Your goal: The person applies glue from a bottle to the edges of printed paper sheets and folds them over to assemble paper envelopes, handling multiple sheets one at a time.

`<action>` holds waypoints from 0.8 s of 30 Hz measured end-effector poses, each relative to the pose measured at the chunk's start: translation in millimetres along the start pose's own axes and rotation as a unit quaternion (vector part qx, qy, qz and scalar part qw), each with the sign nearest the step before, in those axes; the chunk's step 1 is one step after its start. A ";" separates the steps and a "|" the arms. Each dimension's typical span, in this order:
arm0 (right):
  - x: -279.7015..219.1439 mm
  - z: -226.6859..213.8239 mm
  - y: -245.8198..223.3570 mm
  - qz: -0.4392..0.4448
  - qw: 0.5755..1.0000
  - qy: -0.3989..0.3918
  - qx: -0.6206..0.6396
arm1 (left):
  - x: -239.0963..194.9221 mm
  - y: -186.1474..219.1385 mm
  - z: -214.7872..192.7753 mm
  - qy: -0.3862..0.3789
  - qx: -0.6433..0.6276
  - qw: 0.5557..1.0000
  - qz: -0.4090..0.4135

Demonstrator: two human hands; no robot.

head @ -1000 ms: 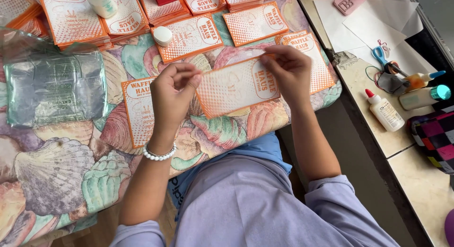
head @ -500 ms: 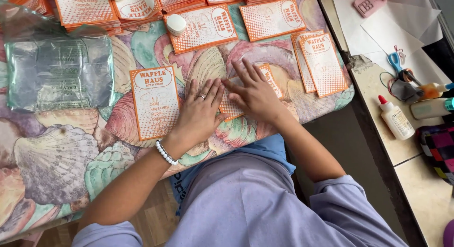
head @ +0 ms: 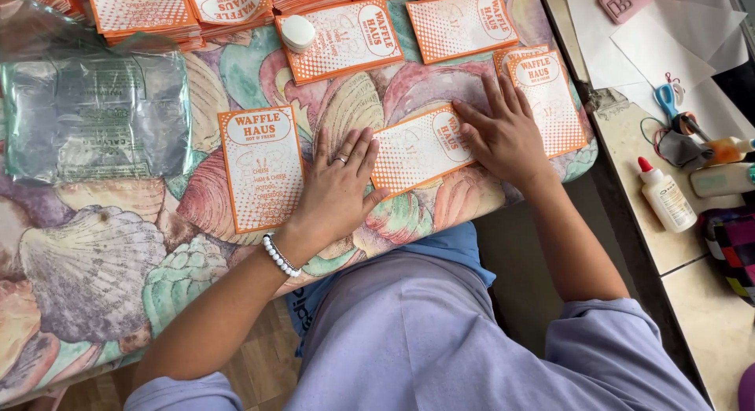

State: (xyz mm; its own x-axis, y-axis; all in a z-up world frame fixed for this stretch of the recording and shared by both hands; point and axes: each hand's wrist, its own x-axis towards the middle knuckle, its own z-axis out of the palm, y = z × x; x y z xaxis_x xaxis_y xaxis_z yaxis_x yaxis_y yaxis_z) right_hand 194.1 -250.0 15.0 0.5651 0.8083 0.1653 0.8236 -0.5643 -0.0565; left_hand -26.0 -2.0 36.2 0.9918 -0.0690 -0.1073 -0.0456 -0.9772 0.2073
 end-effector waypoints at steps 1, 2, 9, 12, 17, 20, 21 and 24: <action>1.5 -2.8 -7.0 0.002 1.000 0.001 -0.001 | 0.2 0.0 0.4 0.000 0.001 1.000 0.002; 2.9 -5.7 -13.9 0.006 1.000 0.012 -0.016 | 0.4 0.2 0.8 0.001 0.000 1.000 0.001; 23.1 10.6 -99.3 -0.052 0.995 -0.027 0.084 | 2.4 2.4 0.2 0.005 -0.007 1.000 -0.010; 23.9 1.1 -81.9 -0.033 0.998 -0.019 0.056 | -5.3 -7.2 5.7 0.047 -0.018 0.999 0.004; -8.4 -5.3 -22.9 0.050 0.998 0.020 0.029 | -6.6 -10.4 11.6 0.074 -0.021 0.997 0.009; -51.4 -0.2 -17.4 0.135 0.983 0.120 0.035 | -10.1 5.0 6.6 0.094 -0.009 0.995 0.019; -67.5 3.4 -18.4 0.191 0.962 0.185 0.066 | -12.4 13.0 4.0 0.098 -0.008 0.995 0.013; -111.2 -35.0 -79.5 0.286 0.913 0.046 0.289 | -24.8 55.6 14.2 0.158 -0.047 0.986 0.036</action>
